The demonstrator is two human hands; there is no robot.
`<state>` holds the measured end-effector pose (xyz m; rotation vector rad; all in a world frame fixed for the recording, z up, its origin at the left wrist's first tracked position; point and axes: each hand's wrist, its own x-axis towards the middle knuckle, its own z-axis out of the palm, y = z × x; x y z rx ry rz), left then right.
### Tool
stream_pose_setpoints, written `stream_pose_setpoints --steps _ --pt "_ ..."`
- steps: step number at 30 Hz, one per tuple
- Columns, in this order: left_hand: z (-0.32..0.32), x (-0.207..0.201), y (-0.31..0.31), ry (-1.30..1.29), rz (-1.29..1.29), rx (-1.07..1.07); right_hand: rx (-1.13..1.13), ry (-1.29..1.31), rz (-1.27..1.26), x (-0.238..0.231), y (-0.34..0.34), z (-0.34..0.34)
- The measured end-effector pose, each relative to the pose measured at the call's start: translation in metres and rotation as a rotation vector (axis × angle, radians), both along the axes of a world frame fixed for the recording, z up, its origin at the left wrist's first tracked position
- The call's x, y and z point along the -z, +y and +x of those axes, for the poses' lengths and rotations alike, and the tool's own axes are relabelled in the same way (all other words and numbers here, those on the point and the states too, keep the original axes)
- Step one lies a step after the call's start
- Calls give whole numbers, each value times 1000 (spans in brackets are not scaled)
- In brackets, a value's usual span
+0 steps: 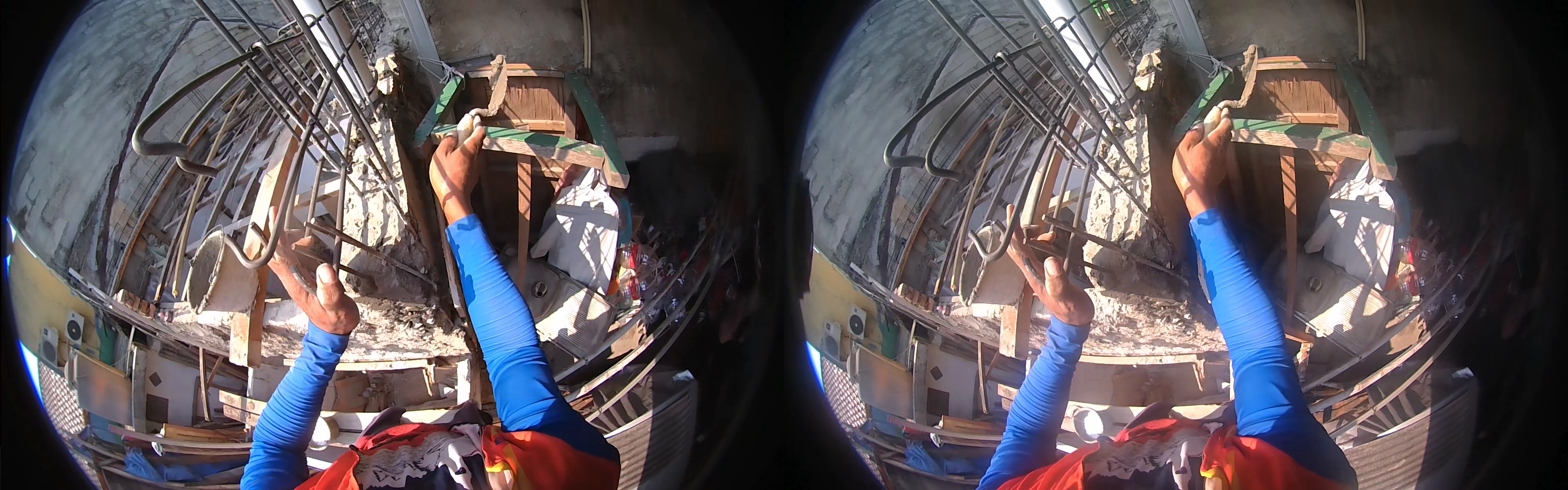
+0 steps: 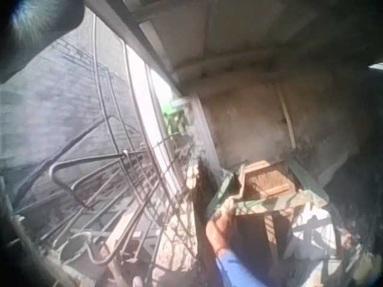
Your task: The person scoops wet cement from a bucket using a trowel and applies it to a vertical wall section reinforced with metal rebar. The person then picks up a white rectangular tile and places it against the cemented wall surface.
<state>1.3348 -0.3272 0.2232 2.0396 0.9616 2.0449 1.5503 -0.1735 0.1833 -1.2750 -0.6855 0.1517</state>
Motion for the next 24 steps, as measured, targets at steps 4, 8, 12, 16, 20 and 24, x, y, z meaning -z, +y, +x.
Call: stream_pose_setpoints --steps 4,8,12,16,20,24 --pt "-1 0 0 9 26 -25 -387 75 -226 8 38 -17" --pt "1 1 1 -37 23 -26 -381 -79 -188 39 69 -17" --pt "0 -3 -2 31 25 -29 -502 -104 -396 42 101 0" --pt "-2 -6 -4 72 43 -65 -750 108 -333 23 106 10" --pt "-1 -3 -1 11 13 -20 -735 68 -271 15 77 10" --pt "1 5 4 -73 28 10 -801 116 -245 20 44 16"
